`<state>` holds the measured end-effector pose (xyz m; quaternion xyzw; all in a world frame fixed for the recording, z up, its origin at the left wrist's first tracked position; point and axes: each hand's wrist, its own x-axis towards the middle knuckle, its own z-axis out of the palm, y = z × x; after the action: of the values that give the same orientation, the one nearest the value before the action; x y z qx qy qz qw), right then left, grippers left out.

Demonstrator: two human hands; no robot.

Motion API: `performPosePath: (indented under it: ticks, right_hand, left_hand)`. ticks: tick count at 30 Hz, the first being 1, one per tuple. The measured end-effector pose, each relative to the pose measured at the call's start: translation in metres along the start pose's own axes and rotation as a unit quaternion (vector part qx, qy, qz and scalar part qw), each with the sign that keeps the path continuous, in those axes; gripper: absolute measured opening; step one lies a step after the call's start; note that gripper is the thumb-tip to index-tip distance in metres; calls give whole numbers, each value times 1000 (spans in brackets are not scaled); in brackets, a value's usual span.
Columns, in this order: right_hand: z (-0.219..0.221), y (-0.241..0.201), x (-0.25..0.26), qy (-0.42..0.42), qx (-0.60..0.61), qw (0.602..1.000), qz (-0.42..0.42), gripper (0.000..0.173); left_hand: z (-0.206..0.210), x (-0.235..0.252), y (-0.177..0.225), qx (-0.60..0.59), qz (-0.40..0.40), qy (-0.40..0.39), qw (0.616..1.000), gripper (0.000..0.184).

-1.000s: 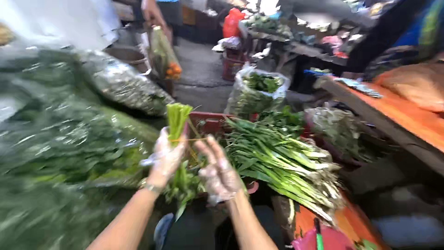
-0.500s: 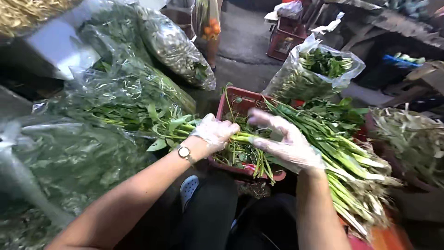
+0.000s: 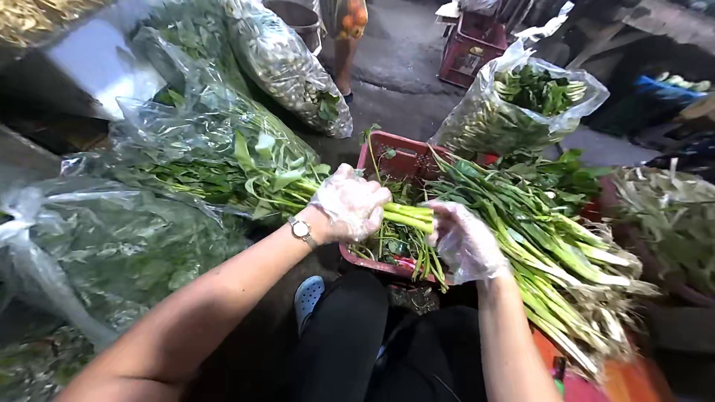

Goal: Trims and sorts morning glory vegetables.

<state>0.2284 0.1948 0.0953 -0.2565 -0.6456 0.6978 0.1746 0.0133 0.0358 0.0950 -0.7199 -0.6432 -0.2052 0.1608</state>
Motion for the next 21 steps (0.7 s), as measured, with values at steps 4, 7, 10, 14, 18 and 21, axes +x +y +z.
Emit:
performPosePath:
  ticks: [4, 7, 10, 14, 18, 21]
  right_hand:
    - [-8, 19, 2, -275, 84, 956, 56, 76]
    - [1, 11, -1, -347, 71, 935, 2, 56]
    - [13, 19, -1, -278, 19, 960, -10, 57]
    - [13, 51, 6, -178, -56, 982, -24, 70]
    - [5, 65, 5, -164, -34, 985, -32, 72]
    - [3, 64, 2, -168, -81, 981, -44, 69]
  left_hand:
    - [6, 7, 1, 27, 165, 93, 982, 38]
    - [12, 10, -3, -6, 225, 86, 971, 38]
    - [26, -2, -10, -3, 179, 81, 981, 35]
    - [58, -36, 7, -156, -170, 101, 968, 45]
    - [71, -22, 30, -541, -456, 27, 706, 55]
    - [70, 2, 45, -656, -430, 22, 619, 44]
